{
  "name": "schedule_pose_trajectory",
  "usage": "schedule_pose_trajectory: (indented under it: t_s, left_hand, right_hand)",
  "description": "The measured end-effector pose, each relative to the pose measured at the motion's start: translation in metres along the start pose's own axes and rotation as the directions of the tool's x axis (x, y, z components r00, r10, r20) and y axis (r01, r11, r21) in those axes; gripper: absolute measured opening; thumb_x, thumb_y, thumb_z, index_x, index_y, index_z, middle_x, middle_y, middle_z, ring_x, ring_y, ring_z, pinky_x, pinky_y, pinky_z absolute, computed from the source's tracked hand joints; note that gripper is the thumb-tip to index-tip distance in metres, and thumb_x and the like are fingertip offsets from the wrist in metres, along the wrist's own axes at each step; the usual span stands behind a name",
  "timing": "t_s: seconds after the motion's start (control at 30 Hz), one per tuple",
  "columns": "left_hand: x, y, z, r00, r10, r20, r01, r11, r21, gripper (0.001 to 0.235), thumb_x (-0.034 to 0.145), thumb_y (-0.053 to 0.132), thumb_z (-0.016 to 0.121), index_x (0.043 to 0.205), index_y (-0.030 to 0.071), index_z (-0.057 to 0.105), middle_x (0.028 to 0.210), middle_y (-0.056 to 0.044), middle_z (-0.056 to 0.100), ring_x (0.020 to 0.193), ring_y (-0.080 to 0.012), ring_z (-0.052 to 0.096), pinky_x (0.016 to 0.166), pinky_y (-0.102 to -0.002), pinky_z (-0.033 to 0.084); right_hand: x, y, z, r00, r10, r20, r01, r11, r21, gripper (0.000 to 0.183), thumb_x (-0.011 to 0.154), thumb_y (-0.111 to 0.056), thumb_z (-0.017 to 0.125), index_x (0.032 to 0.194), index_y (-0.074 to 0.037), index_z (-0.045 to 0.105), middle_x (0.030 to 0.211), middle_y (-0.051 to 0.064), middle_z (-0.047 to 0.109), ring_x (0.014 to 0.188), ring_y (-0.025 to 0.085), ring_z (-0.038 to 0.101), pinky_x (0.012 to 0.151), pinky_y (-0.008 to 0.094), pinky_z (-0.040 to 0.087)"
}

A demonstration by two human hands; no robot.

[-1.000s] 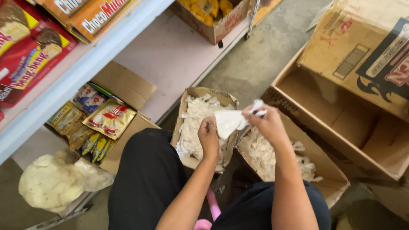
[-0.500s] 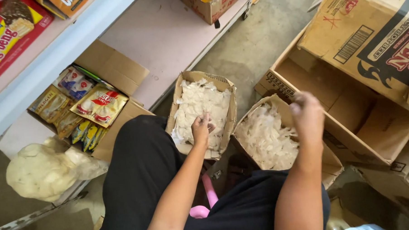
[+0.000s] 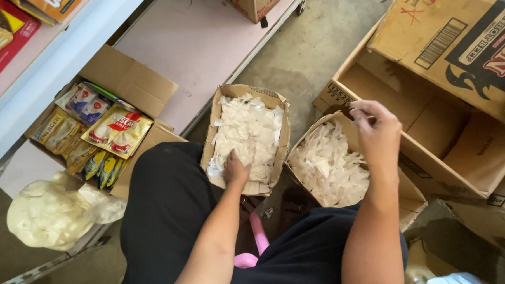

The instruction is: Sorting white plastic spoons from one cardboard box into another.

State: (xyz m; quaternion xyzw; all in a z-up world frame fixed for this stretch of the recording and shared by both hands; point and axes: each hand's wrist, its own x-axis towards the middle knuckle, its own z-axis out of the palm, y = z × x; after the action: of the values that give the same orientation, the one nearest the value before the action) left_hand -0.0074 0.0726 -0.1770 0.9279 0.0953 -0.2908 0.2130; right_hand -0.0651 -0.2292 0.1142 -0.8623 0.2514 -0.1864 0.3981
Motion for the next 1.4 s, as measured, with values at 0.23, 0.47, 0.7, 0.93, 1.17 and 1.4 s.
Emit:
schedule_pose_trajectory:
  t_s: [0.23,0.47,0.7,0.93,1.17,1.4]
  left_hand:
    - [0.036,-0.034,0.038,0.997,0.006,0.073,-0.029,0.949,0.315,0.093,0.093,0.018,0.063,0.169,0.009,0.011,0.113,-0.020,0.076,0.099,-0.0331,0.074,0.084,-0.045,0.058]
    - [0.000,-0.010,0.001,0.978,0.034,0.207,-0.139,0.844,0.517,0.058,0.087,0.047,0.078,0.137,0.023,0.060,0.136,-0.009,0.062,0.128,-0.0299,0.058,0.100,-0.046,0.054]
    - [0.024,0.000,0.038,0.975,0.219,0.023,-0.207,0.948,-0.243,0.039,0.084,0.032,0.078,0.116,0.011,0.074,0.117,-0.011,0.071,0.107,-0.0257,0.068,0.095,-0.038,0.055]
    - [-0.047,0.113,-0.048,0.876,0.468,-0.117,-0.369,0.495,-0.786,0.040,0.080,0.015,0.088,0.108,0.004,0.062,0.102,-0.006,0.067,0.094,-0.0164,0.064,0.083,-0.031,0.053]
    - [-0.103,0.147,-0.104,0.754,0.601,-0.264,-0.541,0.342,-0.769,0.049,0.070,0.003,0.087,0.108,0.011,0.057,0.100,-0.003,0.068,0.093,-0.0119,0.065,0.079,-0.027,0.055]
    - [-0.085,0.131,-0.098,0.859,0.495,-0.135,-0.222,0.121,-0.968,0.013,0.090,0.005,0.076,0.101,0.003,0.070,0.085,-0.004,0.075,0.073,-0.0072,0.067,0.067,-0.023,0.055]
  right_hand:
    - [0.001,0.023,0.021,0.981,-0.193,0.008,0.193,0.981,0.036,0.021,0.090,-0.003,0.071,0.111,-0.006,0.075,0.102,0.012,0.077,0.090,0.019,0.074,0.082,0.033,0.058]
    - [-0.005,-0.011,0.025,0.989,0.032,0.147,-0.014,0.992,-0.123,0.025,0.087,-0.011,0.072,0.111,-0.015,0.076,0.100,0.011,0.078,0.087,0.024,0.076,0.078,0.036,0.059]
    - [-0.008,0.002,0.041,0.941,0.044,0.336,0.025,0.980,-0.199,0.028,0.086,-0.017,0.073,0.115,-0.016,0.072,0.102,0.009,0.076,0.091,0.026,0.075,0.079,0.037,0.058]
    - [-0.010,-0.014,0.056,0.857,0.130,0.498,-0.023,0.976,-0.216,0.042,0.085,-0.029,0.077,0.123,-0.014,0.068,0.103,0.011,0.073,0.094,0.025,0.073,0.081,0.038,0.057]
    - [-0.009,-0.003,0.069,0.818,0.021,0.575,-0.078,0.994,0.074,0.029,0.085,-0.019,0.079,0.105,0.000,0.071,0.086,0.012,0.075,0.080,0.020,0.071,0.075,0.033,0.056]
    - [-0.001,0.014,0.073,0.936,0.028,0.350,-0.136,0.948,0.289,0.015,0.091,-0.012,0.074,0.098,0.001,0.067,0.088,0.012,0.071,0.080,0.019,0.065,0.071,0.032,0.056]
